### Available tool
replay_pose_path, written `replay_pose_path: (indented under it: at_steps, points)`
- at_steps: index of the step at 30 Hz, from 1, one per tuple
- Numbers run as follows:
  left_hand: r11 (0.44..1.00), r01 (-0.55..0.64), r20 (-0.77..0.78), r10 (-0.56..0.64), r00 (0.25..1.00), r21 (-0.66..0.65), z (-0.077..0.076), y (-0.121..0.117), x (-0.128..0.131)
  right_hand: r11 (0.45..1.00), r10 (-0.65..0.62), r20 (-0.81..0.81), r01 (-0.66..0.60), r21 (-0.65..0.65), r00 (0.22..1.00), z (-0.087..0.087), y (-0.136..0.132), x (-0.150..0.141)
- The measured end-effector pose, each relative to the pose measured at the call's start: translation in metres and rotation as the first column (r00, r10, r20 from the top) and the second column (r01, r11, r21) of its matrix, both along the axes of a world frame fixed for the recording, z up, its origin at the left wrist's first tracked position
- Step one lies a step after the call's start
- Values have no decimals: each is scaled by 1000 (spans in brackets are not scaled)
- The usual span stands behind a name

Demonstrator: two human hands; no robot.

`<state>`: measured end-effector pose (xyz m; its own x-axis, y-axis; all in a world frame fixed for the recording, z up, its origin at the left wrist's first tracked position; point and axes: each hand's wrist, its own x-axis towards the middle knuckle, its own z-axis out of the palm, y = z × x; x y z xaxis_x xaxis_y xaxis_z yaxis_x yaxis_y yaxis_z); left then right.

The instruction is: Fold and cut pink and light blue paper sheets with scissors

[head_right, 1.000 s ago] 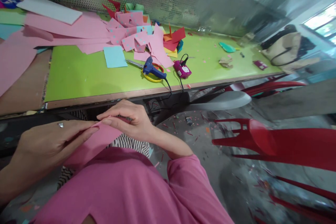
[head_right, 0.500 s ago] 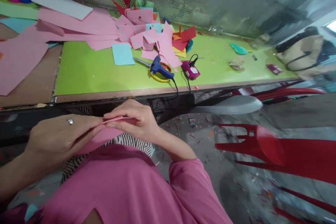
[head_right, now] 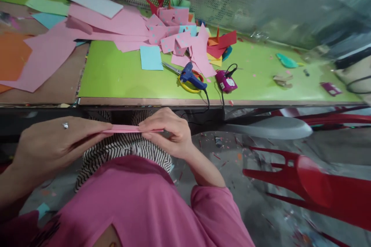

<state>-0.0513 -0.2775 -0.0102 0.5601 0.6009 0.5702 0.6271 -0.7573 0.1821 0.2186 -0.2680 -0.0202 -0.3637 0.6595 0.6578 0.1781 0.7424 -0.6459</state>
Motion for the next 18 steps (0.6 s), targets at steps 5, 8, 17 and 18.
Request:
replay_pose_path:
  at_steps: [5, 8, 17, 18]
  points:
    - [962, 22, -79, -1, 997, 271, 1, -1, 6, 921, -350, 406, 232, 313, 844, 18, -11, 0]
    - [947, 75, -100, -46, 994, 312, 7, -1, 11, 910, -372, 508, 195, 367, 777, 27, -12, -5]
    - [980, -107, -165, 79, 983, -168, 26, -6, -28, 959, -279, 372, 239, 151, 885, 43, -4, -7]
    - [968, -132, -141, 103, 985, -213, 26, 1, -35, 965, -263, 350, 244, 98, 899, 44, -1, -6]
